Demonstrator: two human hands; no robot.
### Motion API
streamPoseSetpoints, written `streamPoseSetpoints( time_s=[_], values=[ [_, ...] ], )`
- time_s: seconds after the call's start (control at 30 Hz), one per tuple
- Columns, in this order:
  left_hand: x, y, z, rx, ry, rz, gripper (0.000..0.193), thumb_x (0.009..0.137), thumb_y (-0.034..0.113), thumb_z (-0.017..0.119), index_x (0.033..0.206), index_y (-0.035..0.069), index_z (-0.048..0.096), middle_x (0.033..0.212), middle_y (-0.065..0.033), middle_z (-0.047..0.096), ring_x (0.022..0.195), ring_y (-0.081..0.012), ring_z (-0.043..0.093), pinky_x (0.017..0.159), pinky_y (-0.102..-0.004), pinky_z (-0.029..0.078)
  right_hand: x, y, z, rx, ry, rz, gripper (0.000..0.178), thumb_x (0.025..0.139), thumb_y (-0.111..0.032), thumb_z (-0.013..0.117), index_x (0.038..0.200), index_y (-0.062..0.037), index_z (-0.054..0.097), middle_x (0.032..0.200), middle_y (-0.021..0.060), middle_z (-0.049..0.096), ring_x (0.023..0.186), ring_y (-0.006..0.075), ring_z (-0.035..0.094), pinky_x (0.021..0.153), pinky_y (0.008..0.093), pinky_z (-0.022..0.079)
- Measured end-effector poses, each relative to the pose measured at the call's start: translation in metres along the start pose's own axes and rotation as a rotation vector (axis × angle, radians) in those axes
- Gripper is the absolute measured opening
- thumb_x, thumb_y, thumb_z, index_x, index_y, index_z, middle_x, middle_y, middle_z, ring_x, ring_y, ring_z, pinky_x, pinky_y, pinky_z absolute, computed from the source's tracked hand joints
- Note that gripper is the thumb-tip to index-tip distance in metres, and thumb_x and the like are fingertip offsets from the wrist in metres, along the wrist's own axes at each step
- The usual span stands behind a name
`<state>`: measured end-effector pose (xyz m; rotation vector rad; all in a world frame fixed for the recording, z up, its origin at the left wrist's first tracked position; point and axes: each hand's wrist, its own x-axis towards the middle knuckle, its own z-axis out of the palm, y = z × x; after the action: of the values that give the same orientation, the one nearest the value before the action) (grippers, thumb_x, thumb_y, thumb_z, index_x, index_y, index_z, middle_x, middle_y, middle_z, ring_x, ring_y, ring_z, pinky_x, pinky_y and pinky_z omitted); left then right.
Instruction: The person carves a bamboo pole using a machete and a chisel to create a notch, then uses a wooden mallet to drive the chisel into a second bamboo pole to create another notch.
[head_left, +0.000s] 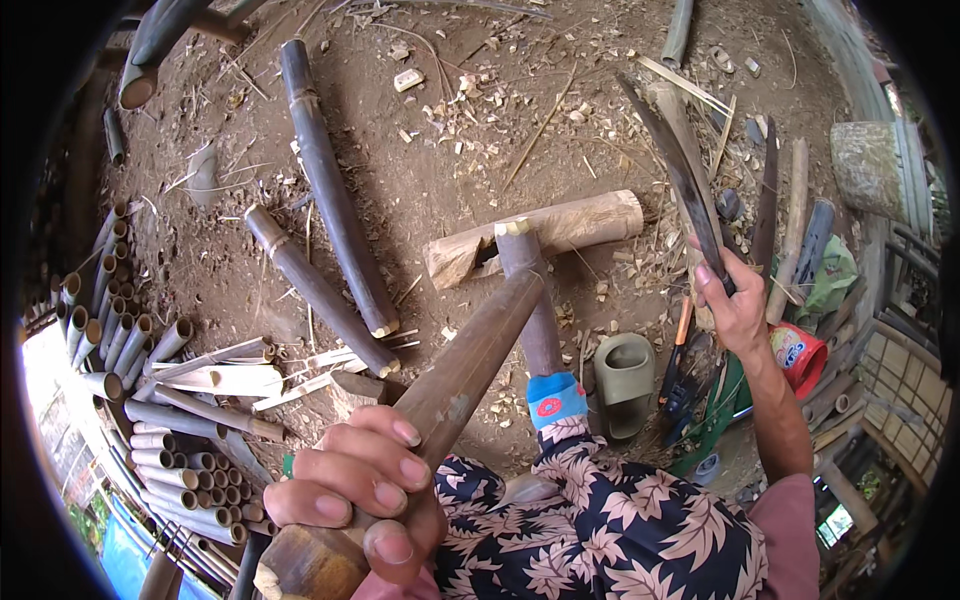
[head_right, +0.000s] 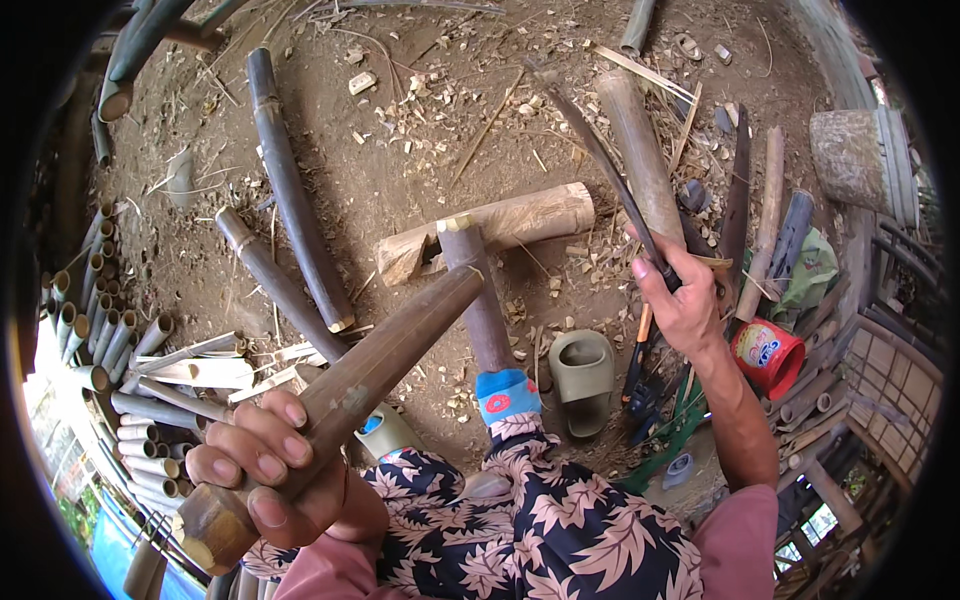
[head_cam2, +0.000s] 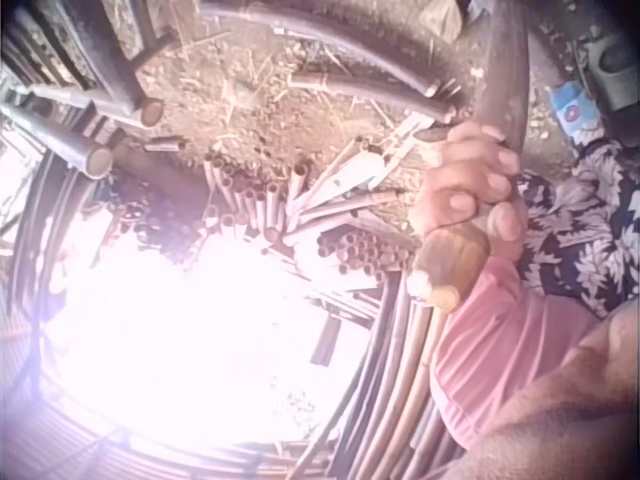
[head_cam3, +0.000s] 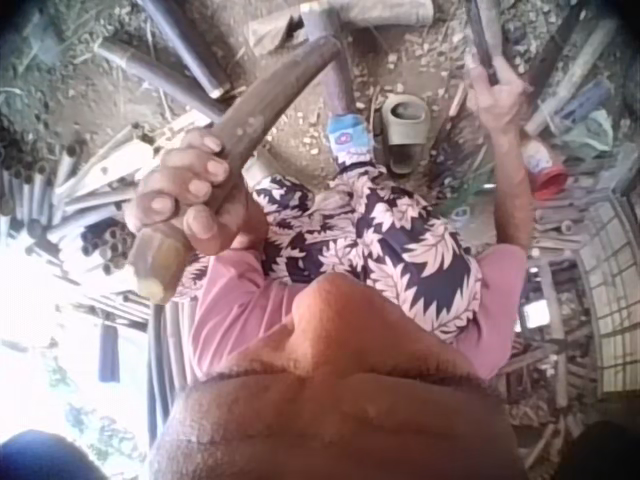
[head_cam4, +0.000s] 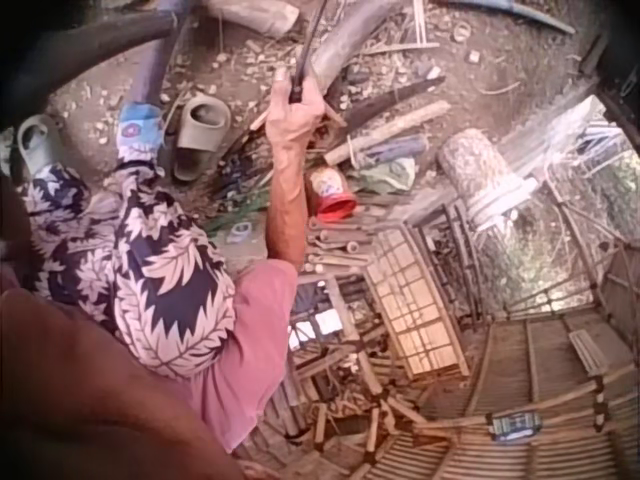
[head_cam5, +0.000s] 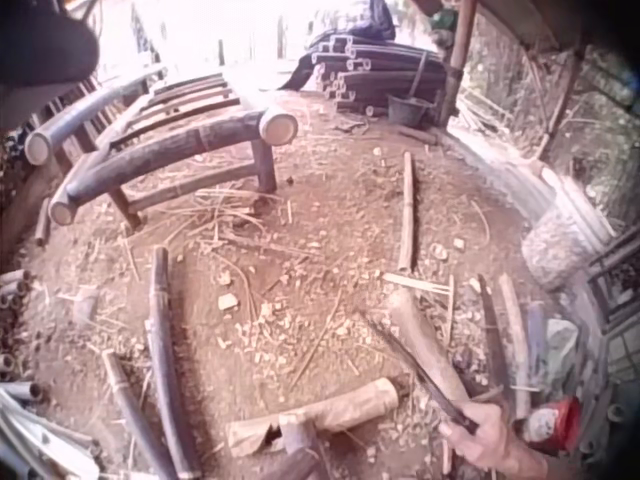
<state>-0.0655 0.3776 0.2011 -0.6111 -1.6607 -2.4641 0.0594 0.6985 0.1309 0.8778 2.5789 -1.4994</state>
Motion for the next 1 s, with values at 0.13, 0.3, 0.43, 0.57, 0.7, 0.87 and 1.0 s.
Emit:
streamPoseSetpoints(
  time_s=[0.13,0.3,0.43,0.57,0.7,0.87,1.0],
  values=[
    [-0.001,0.001,0.0,0.006,0.025,-0.01,0.033,0.086,0.019,0.066,0.109,0.012,0.044,0.087,-0.0013,0.052,0.076,-0.0159,0.057,0.082,-0.0396,0.045,0.006,0.0,0.0,-0.033,-0.046,-0.058,0.036,0.094,-0.015,0.057,0.127,-0.0006,0.061,0.073,0.0,0.054,0.066,0.0073,0.048,0.061,0.0257,0.042],
    [0.0,0.0,-0.001,0.005,0.019,-0.029,0.032,0.086,0.02,0.066,0.108,0.012,0.045,0.087,-0.0013,0.052,0.076,-0.0159,0.056,0.082,-0.0402,0.044,0.009,-0.002,-0.003,-0.102,-0.098,-0.098,0.033,0.094,-0.011,0.054,0.124,0.0015,0.062,0.078,0.0044,0.058,0.069,0.01,0.052,0.064,0.0271,0.044],
    [-0.002,0.0,-0.004,-0.012,0.009,-0.036,0.032,0.086,0.02,0.066,0.109,0.011,0.044,0.088,-0.0015,0.052,0.077,-0.016,0.056,0.083,-0.0401,0.044,0.012,-0.006,-0.002,-0.122,-0.136,-0.094,0.031,0.094,-0.008,0.053,0.121,0.0043,0.062,0.083,0.01,0.062,0.073,0.0144,0.057,0.068,0.0294,0.046],
    [0.0,0.002,-0.004,-0.022,0.025,-0.028,0.033,0.086,0.02,0.066,0.108,0.011,0.044,0.088,-0.0015,0.052,0.077,-0.0161,0.056,0.083,-0.0399,0.044,0.013,-0.01,-0.001,-0.154,-0.147,-0.129,0.029,0.093,-0.007,0.055,0.118,0.0071,0.061,0.087,0.0151,0.064,0.077,0.0191,0.06,0.072,0.0317,0.047],
    [0.001,0.002,-0.002,-0.015,0.034,-0.044,0.032,0.086,0.02,0.066,0.108,0.011,0.044,0.088,-0.0014,0.052,0.077,-0.016,0.056,0.083,-0.04,0.044,0.014,-0.013,0.0,-0.149,-0.172,-0.118,0.028,0.092,-0.007,0.055,0.116,0.008,0.062,0.089,0.0167,0.064,0.079,0.0212,0.061,0.073,0.0322,0.048],
    [0.0,0.0,-0.003,-0.013,0.045,-0.028,0.033,0.086,0.02,0.066,0.108,0.011,0.044,0.087,-0.0012,0.052,0.077,-0.0159,0.056,0.083,-0.0403,0.045,0.014,-0.009,0.001,-0.186,-0.185,-0.159,0.027,0.092,-0.007,0.055,0.113,0.0089,0.062,0.086,0.0172,0.062,0.077,0.0243,0.061,0.073,0.0326,0.047],
    [-0.001,-0.001,-0.002,0.004,0.03,-0.016,0.034,0.086,0.02,0.066,0.109,0.011,0.043,0.087,-0.0011,0.052,0.077,-0.016,0.056,0.083,-0.0405,0.045,0.019,-0.016,0.0,-0.367,-0.229,-0.223,0.022,0.09,-0.008,0.058,0.107,0.0041,0.064,0.082,0.0154,0.061,0.076,0.0305,0.062,0.07,0.0368,0.049]
  ],
)
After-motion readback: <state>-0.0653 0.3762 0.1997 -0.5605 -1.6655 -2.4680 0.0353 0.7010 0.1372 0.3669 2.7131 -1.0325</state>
